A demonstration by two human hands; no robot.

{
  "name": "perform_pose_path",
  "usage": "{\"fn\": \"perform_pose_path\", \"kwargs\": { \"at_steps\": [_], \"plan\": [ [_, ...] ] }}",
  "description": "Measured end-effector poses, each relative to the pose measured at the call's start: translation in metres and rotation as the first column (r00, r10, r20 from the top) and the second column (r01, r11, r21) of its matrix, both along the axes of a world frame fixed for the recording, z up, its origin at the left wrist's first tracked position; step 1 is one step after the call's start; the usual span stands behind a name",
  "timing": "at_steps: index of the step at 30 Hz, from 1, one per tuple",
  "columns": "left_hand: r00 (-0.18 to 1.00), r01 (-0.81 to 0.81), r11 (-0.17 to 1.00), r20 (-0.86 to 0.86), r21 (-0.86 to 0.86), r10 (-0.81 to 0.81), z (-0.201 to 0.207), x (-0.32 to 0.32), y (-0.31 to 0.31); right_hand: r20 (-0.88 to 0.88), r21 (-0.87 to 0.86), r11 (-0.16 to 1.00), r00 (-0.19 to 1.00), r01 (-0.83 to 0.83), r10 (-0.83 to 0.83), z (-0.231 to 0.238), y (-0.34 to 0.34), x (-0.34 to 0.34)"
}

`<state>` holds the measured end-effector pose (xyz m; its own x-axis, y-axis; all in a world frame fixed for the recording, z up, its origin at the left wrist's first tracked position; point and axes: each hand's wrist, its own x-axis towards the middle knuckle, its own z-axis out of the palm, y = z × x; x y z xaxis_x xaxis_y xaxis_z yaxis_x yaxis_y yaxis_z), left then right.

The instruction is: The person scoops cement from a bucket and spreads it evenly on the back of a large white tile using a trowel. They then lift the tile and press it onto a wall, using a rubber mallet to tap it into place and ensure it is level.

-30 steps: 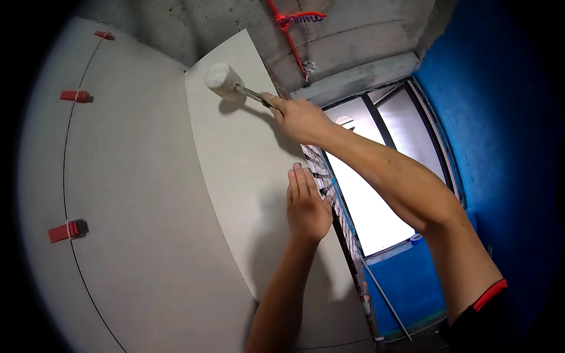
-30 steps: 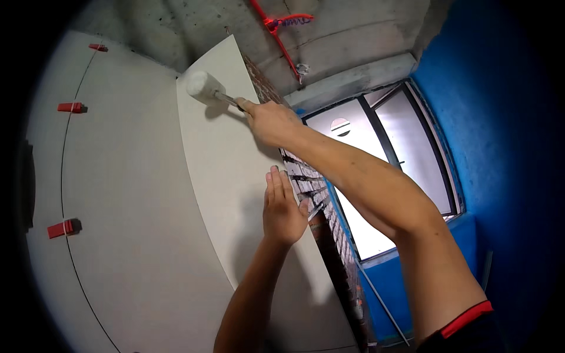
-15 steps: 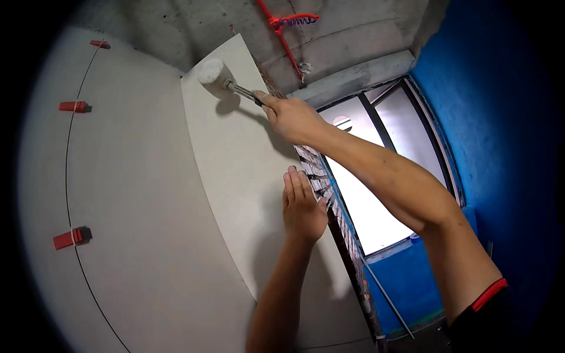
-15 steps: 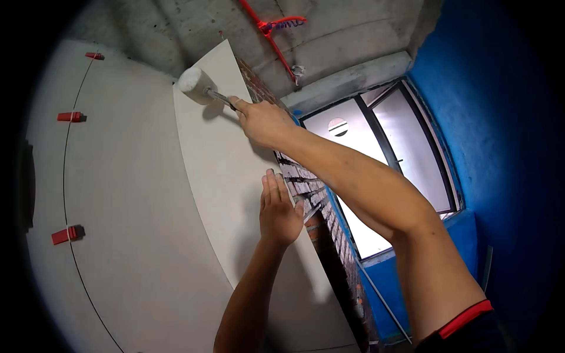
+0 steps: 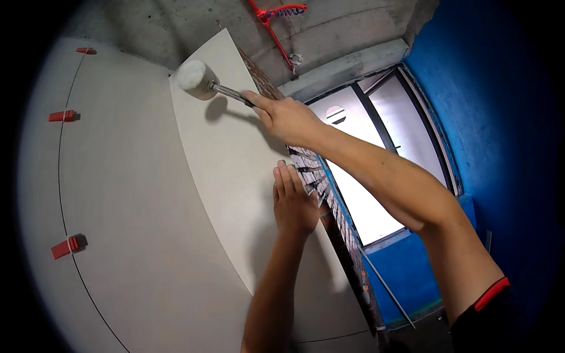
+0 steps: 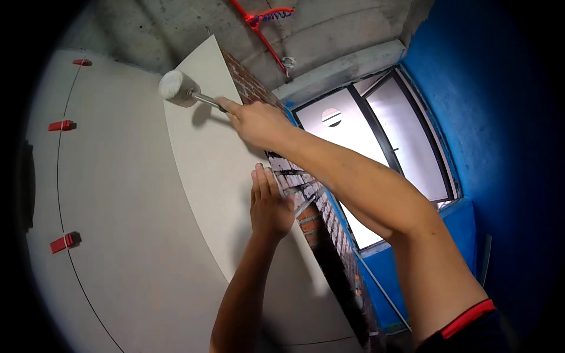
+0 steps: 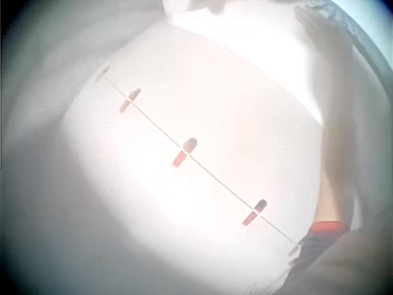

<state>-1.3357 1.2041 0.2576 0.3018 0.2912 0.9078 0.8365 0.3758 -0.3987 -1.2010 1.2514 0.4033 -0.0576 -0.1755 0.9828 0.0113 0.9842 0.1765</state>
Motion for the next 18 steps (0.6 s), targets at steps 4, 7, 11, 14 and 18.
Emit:
{"fn": "perform_pose_path", "kwargs": {
  "at_steps": [4, 7, 11, 14, 18],
  "plan": [
    [0.999, 0.004, 1.0, 0.032, -0.008, -0.004, -0.002, 0.006, 0.002, -0.014, -0.026, 1.0, 1.0, 0.007, -0.007, 0.006, 0.007, 0.002],
    [1.0, -0.019, 1.0, 0.009, -0.004, 0.019, 0.0, 0.007, 0.0, -0.01, -0.016, 0.999, 0.999, -0.038, 0.037, 0.0, 0.006, 0.011],
    [1.0, -0.006, 1.0, 0.024, -0.004, 0.006, -0.002, 0.003, 0.003, 0.017, -0.04, 0.997, 0.998, 0.061, -0.06, 0.0, 0.013, 0.013],
    [1.0, -0.022, 1.0, -0.009, 0.0, 0.022, 0.0, 0.004, -0.001, -0.015, -0.013, 1.0, 1.0, 0.0, 0.0, -0.012, 0.008, 0.019],
    [0.999, -0.036, 0.999, 0.029, -0.012, 0.036, 0.0, 0.005, 0.0, 0.028, -0.01, 0.999, 0.999, 0.042, -0.042, -0.002, 0.016, 0.013]
  ]
}}
